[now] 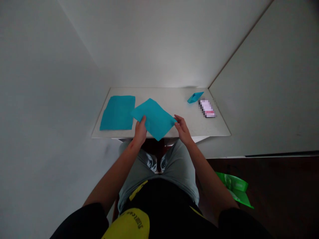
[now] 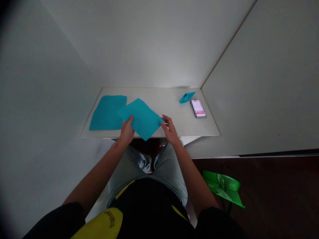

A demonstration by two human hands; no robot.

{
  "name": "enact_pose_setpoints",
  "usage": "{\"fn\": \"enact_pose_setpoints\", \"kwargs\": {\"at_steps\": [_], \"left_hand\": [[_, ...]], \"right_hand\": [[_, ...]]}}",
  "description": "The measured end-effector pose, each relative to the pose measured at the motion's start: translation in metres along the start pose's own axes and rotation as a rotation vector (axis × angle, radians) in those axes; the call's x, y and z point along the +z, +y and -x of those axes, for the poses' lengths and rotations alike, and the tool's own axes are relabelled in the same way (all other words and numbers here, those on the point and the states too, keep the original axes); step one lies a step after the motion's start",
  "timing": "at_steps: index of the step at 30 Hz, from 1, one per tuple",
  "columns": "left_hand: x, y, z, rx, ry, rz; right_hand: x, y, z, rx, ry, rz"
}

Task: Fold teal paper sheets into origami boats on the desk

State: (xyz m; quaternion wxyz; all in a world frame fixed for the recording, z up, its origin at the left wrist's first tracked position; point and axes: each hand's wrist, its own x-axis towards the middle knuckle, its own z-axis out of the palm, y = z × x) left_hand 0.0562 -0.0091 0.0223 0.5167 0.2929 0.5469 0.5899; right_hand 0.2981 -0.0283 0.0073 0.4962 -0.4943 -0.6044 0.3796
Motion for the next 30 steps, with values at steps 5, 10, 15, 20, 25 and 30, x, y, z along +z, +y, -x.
{"fn": "enact_pose_setpoints", "kwargs": {"at_steps": [5,10,15,20,25,30], "left_hand": [[-0.008,-0.021,0.006,-0.037,0.035,-0.269],[-0.02,-0.032,0.012,0.022,-0.059,-0.476],[-0.031,-0.015,0.02,-0.207,-0.326,-0.536],[-0.023,0.028,0.053,-0.266,-0.996,-0.72],[-0.001,0.025,0.038,0.501,-0.66,-1.118],[-0.013,-0.027,0.011,0.627,-0.572,-1.303]], "right_hand": [[0.017,0.01,0.004,-0.066,-0.022,0.296],[0.033,0.038,0.002,0.105,0.044,0.328],[0.038,0.057,-0.021,0.251,0.121,0.019],[0.018,0.065,-0.039,0.252,-0.033,0.048],[-0.002,0.066,-0.038,0.103,-0.249,0.186],[0.003,0.062,-0.028,0.129,-0.246,0.121]]}}
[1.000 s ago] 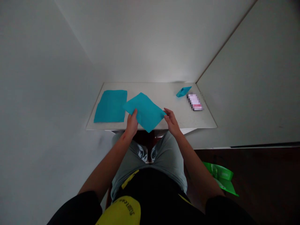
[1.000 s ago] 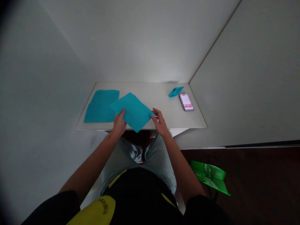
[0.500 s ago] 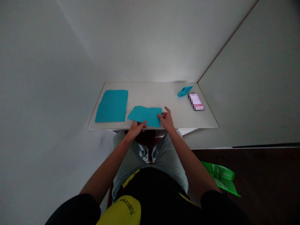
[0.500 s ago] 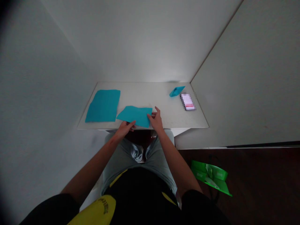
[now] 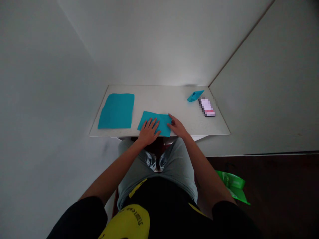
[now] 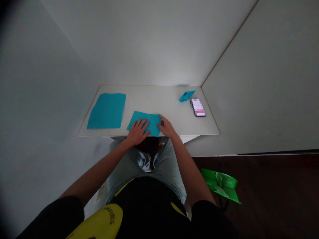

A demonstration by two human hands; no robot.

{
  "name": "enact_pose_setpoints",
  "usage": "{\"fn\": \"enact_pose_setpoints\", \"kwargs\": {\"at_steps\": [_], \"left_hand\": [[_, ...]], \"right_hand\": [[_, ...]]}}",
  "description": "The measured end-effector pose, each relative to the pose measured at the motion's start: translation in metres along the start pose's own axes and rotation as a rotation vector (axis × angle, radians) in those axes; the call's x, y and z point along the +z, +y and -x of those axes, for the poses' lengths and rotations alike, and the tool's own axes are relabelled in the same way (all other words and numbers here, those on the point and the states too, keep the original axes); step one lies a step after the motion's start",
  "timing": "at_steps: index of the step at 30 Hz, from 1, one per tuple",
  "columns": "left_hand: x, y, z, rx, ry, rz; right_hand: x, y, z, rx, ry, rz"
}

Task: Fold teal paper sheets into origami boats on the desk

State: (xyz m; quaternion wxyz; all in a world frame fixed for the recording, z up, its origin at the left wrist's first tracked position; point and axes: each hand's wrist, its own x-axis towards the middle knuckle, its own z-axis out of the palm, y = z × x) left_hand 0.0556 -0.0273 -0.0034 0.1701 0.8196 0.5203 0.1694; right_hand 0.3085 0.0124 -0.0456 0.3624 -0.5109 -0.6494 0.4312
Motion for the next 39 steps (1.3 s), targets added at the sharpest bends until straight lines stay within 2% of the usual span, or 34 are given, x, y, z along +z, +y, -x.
{"fn": "enact_pose_setpoints", "kwargs": {"at_steps": [4,10,15,18,25,27,31,33,35,39], "left_hand": [[0.014,-0.004,0.009,0.001,0.079,0.01],[0.014,0.001,0.006,-0.027,0.079,0.023],[0.014,-0.001,0.005,-0.021,0.094,-0.004],[0.014,-0.001,0.006,0.004,0.067,-0.005],[0.015,-0.006,0.003,0.004,0.031,0.022],[0.01,-0.017,-0.002,-0.066,0.041,0.072],[-0.008,-0.047,-0.016,-0.376,0.201,0.108],[-0.015,-0.059,-0.02,-0.456,0.23,0.141],[-0.019,-0.063,-0.02,-0.421,0.228,0.224],[-0.017,-0.054,-0.007,-0.158,0.149,0.394]], "right_hand": [[0.009,-0.012,0.005,-0.032,0.05,0.003],[0.02,-0.034,0.023,-0.234,-0.107,0.561],[0.029,-0.038,0.042,-0.275,-0.082,0.71],[0.033,-0.041,0.034,-0.268,-0.054,0.718],[0.053,-0.039,-0.01,-0.235,-0.025,0.79],[0.055,-0.036,-0.015,-0.242,-0.019,0.792],[0.051,-0.033,-0.014,-0.259,-0.038,0.791],[0.049,-0.035,-0.013,-0.25,-0.059,0.796],[0.047,-0.039,-0.011,-0.247,-0.073,0.792],[0.045,-0.047,-0.007,-0.258,-0.055,0.754]]}}
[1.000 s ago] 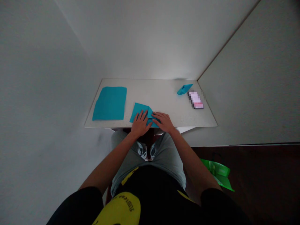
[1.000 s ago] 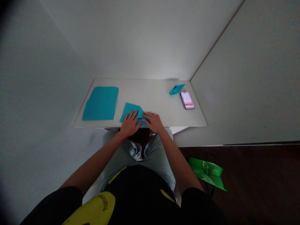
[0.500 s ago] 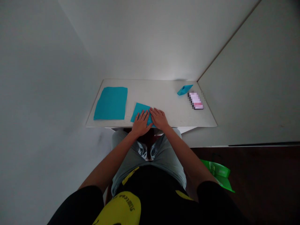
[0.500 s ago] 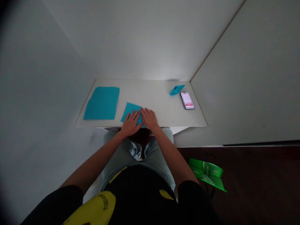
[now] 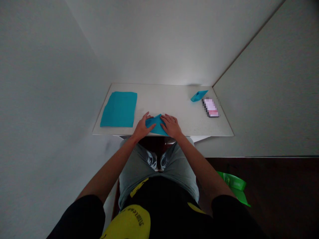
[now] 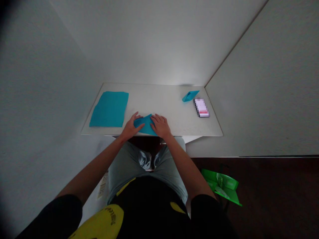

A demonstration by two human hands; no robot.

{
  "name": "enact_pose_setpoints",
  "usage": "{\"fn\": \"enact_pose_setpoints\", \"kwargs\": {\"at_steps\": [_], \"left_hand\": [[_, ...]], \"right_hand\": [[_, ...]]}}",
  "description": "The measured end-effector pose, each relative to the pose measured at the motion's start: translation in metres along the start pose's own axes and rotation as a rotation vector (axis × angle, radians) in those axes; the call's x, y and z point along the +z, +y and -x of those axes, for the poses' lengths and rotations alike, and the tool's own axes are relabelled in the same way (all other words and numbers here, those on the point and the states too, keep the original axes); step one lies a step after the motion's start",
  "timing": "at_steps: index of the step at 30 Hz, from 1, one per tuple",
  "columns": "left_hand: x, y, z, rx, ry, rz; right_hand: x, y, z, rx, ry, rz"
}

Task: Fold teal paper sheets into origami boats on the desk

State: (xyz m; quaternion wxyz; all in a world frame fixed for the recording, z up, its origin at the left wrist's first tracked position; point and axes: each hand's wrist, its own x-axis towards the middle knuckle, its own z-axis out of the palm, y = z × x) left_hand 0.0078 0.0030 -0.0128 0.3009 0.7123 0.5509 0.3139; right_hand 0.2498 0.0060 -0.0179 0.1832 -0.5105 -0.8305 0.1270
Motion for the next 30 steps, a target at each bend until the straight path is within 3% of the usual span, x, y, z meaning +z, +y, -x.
{"fn": "enact_pose_setpoints", "kwargs": {"at_steps": [4,7,14,21,30], "left_hand": [[0.008,0.007,0.018,0.242,-0.218,-0.229],[0.011,0.011,0.026,0.312,-0.258,-0.366],[0.026,0.023,0.041,0.186,-0.163,-0.444],[0.038,0.036,0.046,0.123,-0.131,-0.464],[-0.002,0.022,0.05,0.2,-0.284,-0.462]], "right_hand": [[-0.002,0.0,0.002,-0.006,0.019,-0.029],[-0.005,0.004,-0.001,-0.028,0.017,-0.03],[-0.009,0.006,0.015,-0.078,-0.074,-0.026],[0.005,-0.002,0.045,-0.097,-0.076,-0.086],[-0.01,0.02,0.056,-0.259,-0.218,-0.118]]}}
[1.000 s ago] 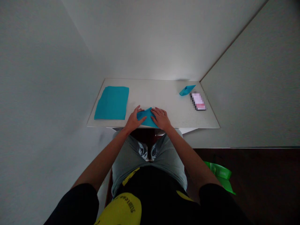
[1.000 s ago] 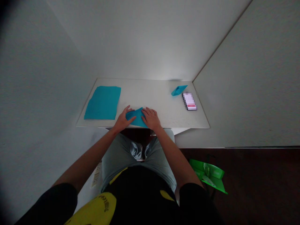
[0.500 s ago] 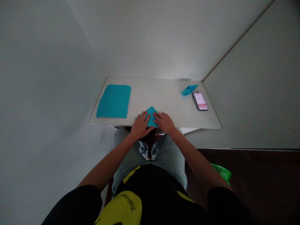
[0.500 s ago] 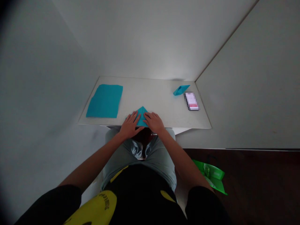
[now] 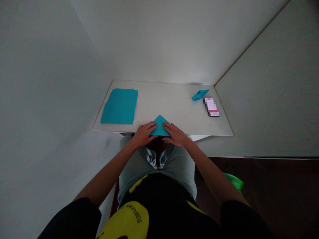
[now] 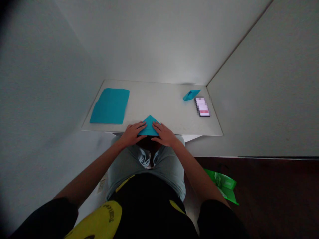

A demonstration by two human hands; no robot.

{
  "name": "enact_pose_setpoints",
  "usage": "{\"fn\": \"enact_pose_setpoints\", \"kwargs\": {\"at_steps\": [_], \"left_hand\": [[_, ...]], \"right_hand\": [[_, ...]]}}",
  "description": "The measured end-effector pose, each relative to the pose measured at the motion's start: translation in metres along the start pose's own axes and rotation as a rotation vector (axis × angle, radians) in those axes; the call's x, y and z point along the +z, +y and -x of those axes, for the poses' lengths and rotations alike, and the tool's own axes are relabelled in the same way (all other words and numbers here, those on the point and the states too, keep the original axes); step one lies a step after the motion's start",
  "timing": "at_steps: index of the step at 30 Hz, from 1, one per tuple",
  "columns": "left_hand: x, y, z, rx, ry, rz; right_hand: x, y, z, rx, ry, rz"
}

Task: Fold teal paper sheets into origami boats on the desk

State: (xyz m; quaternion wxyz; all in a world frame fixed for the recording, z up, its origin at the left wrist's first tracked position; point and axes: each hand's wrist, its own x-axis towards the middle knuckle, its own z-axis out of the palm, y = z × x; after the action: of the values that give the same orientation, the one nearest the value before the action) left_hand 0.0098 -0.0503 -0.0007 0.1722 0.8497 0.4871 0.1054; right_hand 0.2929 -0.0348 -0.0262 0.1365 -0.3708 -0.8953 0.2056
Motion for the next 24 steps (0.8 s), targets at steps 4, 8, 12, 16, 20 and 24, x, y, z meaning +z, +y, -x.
{"fn": "enact_pose_setpoints", "kwargs": {"at_steps": [4,8,12,16,20,24], "left_hand": [[-0.004,-0.009,0.004,0.03,-0.028,-0.005],[-0.007,-0.011,-0.004,-0.004,-0.035,0.035],[-0.013,-0.013,-0.018,-0.058,0.008,0.07],[-0.011,-0.005,-0.026,-0.062,0.145,-0.033],[0.011,0.01,-0.019,0.141,0.112,-0.078],[0.028,0.01,-0.002,0.192,0.091,-0.088]], "right_hand": [[-0.004,0.005,0.001,0.019,-0.018,0.0],[-0.009,0.007,-0.005,0.027,-0.021,-0.041],[-0.02,0.004,-0.013,0.121,0.025,-0.096],[-0.026,-0.008,-0.024,0.225,0.115,0.012],[-0.011,-0.022,-0.029,0.229,0.257,0.19],[0.013,-0.028,-0.015,0.12,0.182,0.171]]}}
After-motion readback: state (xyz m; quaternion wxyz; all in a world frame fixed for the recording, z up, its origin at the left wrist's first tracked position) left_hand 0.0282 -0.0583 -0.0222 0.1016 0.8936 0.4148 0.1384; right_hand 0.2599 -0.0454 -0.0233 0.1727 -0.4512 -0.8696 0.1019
